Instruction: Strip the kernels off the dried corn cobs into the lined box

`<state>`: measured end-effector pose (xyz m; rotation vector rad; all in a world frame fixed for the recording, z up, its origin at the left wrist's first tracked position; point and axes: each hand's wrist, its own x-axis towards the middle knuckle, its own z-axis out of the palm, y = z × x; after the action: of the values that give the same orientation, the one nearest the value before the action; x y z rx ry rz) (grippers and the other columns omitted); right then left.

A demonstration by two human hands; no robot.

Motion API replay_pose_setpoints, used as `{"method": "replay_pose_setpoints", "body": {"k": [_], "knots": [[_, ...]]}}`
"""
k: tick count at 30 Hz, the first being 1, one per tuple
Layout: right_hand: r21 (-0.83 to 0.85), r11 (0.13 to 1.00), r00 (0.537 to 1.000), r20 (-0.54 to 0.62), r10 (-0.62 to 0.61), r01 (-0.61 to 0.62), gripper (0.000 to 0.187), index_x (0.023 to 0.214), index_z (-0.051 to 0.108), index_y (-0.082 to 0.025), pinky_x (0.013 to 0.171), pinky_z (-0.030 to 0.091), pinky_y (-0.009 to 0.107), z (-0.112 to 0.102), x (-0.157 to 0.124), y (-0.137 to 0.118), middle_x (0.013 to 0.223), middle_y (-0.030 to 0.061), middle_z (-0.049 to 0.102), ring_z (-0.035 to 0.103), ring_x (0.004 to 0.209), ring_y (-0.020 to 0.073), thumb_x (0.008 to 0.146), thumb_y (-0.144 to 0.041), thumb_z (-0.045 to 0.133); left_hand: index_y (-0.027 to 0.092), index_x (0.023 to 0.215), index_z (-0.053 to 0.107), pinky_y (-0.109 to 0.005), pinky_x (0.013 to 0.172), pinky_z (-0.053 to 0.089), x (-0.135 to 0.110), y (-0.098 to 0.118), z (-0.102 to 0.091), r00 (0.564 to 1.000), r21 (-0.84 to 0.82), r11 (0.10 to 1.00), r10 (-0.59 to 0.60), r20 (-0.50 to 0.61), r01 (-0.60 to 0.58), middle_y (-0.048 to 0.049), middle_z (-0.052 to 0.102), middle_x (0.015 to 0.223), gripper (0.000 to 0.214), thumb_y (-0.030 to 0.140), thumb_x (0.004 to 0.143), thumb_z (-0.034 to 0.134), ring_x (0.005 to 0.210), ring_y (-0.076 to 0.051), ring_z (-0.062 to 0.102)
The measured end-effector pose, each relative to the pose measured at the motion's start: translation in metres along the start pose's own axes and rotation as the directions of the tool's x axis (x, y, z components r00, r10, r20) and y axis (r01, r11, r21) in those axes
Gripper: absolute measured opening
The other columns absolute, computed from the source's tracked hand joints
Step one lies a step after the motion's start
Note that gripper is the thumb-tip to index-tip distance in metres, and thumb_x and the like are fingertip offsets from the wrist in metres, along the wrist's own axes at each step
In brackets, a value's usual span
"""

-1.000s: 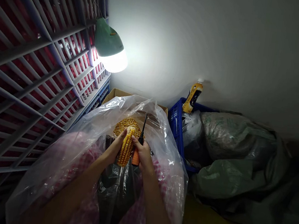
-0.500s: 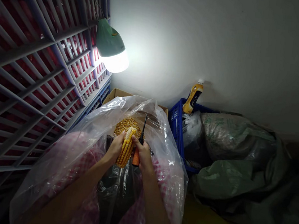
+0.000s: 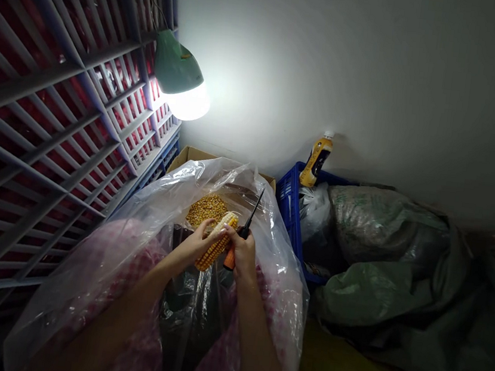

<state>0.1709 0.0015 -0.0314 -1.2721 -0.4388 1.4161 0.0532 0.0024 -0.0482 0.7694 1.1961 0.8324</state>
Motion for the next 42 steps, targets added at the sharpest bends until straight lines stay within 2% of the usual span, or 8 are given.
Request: {"method": "replay_pose_setpoints", "body": {"k": [3, 5, 10, 14, 21, 26, 36, 42], "knots": [[-0.037, 0.999, 0.999, -0.031, -0.019, 0.018, 0.043, 0.082, 0.052, -0.019, 0.049, 0.043, 0.021, -0.003, 0.002, 0.0, 0.061, -0.0082, 0.056, 0.055, 0.053, 0.0109, 0.052, -0.033, 0.08, 0.013, 0.1, 0.066, -0.03, 0.085, 0.045, 0.0, -0.007, 0.003, 0.993, 0.078, 0.99, 0.117, 0.026, -0.119, -0.01, 0.069, 0.098, 0.057, 0.061, 0.069, 0.063, 0.098, -0.026, 0.061], [-0.075, 0.997, 0.998, -0.056, -0.03, 0.025, 0.042, 0.083, 0.053, -0.019, 0.044, 0.04, 0.021, -0.004, 0.003, 0.0, 0.06, -0.0077, 0.057, 0.052, 0.05, 0.0103, 0.053, -0.034, 0.079, 0.013, 0.095, 0.067, -0.03, 0.081, 0.045, 0.001, -0.013, 0.007, 0.991, 0.037, 0.99, 0.137, -0.006, -0.136, -0.0087, 0.07, 0.092, 0.057, 0.064, 0.07, 0.06, 0.092, -0.025, 0.062], [-0.133, 0.99, 0.995, -0.086, -0.058, 0.046, 0.043, 0.083, 0.055, -0.019, 0.046, 0.041, 0.021, -0.002, 0.003, 0.003, 0.061, -0.007, 0.058, 0.055, 0.054, 0.0115, 0.05, -0.031, 0.081, 0.01, 0.093, 0.065, -0.031, 0.069, 0.047, 0.004, -0.025, 0.014, 0.996, -0.117, 0.99, 0.074, -0.053, -0.08, -0.0074, 0.069, 0.079, 0.059, 0.064, 0.072, 0.055, 0.077, -0.023, 0.064], [-0.167, 0.983, 0.994, -0.068, -0.088, 0.075, 0.044, 0.085, 0.057, -0.018, 0.049, 0.043, 0.021, -0.001, 0.0, 0.0, 0.062, -0.0069, 0.058, 0.056, 0.057, 0.0118, 0.051, -0.034, 0.08, 0.011, 0.09, 0.065, -0.031, 0.068, 0.048, 0.005, -0.021, 0.011, 0.987, -0.135, 0.987, 0.064, -0.149, -0.085, -0.0056, 0.069, 0.074, 0.055, 0.062, 0.072, 0.056, 0.074, -0.024, 0.065], [-0.012, 0.999, 0.999, 0.003, 0.051, -0.051, 0.044, 0.079, 0.058, -0.018, 0.039, 0.035, 0.022, -0.004, -0.002, -0.011, 0.057, -0.0068, 0.056, 0.046, 0.045, 0.009, 0.048, -0.037, 0.082, 0.015, 0.103, 0.065, -0.029, 0.08, 0.047, -0.001, 0.001, 0.006, 0.995, -0.175, 0.984, 0.049, 0.085, -0.034, -0.0079, 0.071, 0.094, 0.056, 0.062, 0.072, 0.058, 0.096, -0.024, 0.063], [0.092, 0.995, 0.998, -0.05, 0.031, -0.027, 0.04, 0.069, 0.053, -0.019, 0.037, 0.033, 0.02, -0.008, 0.003, -0.008, 0.053, -0.0081, 0.052, 0.04, 0.04, 0.006, 0.049, -0.038, 0.082, 0.014, 0.098, 0.067, -0.025, 0.074, 0.046, -0.003, 0.0, 0.001, 0.992, 0.008, 0.999, 0.045, 0.12, -0.046, -0.0063, 0.07, 0.089, 0.049, 0.051, 0.065, 0.072, 0.087, -0.022, 0.063], [0.05, 0.999, 0.996, -0.086, 0.004, 0.0, 0.041, 0.074, 0.055, -0.017, 0.041, 0.039, 0.02, -0.005, 0.002, -0.008, 0.059, -0.0076, 0.055, 0.048, 0.046, 0.0072, 0.05, -0.035, 0.083, 0.01, 0.102, 0.065, -0.028, 0.065, 0.048, 0.002, -0.017, 0.015, 0.999, -0.174, 0.984, 0.039, -0.026, -0.043, -0.0075, 0.071, 0.083, 0.065, 0.066, 0.071, 0.055, 0.075, -0.022, 0.065], [0.114, 0.993, 0.992, -0.123, 0.012, 0.003, 0.037, 0.07, 0.051, -0.02, 0.036, 0.035, 0.02, -0.015, 0.011, -0.006, 0.048, -0.0102, 0.046, 0.041, 0.04, 0.0069, 0.054, -0.036, 0.08, 0.015, 0.102, 0.063, -0.021, 0.035, 0.036, -0.006, 0.002, 0.003, 0.965, -0.049, 0.99, -0.116, 0.236, 0.131, -0.0054, 0.067, 0.067, 0.075, 0.079, 0.069, 0.042, 0.045, -0.015, 0.057]]}}
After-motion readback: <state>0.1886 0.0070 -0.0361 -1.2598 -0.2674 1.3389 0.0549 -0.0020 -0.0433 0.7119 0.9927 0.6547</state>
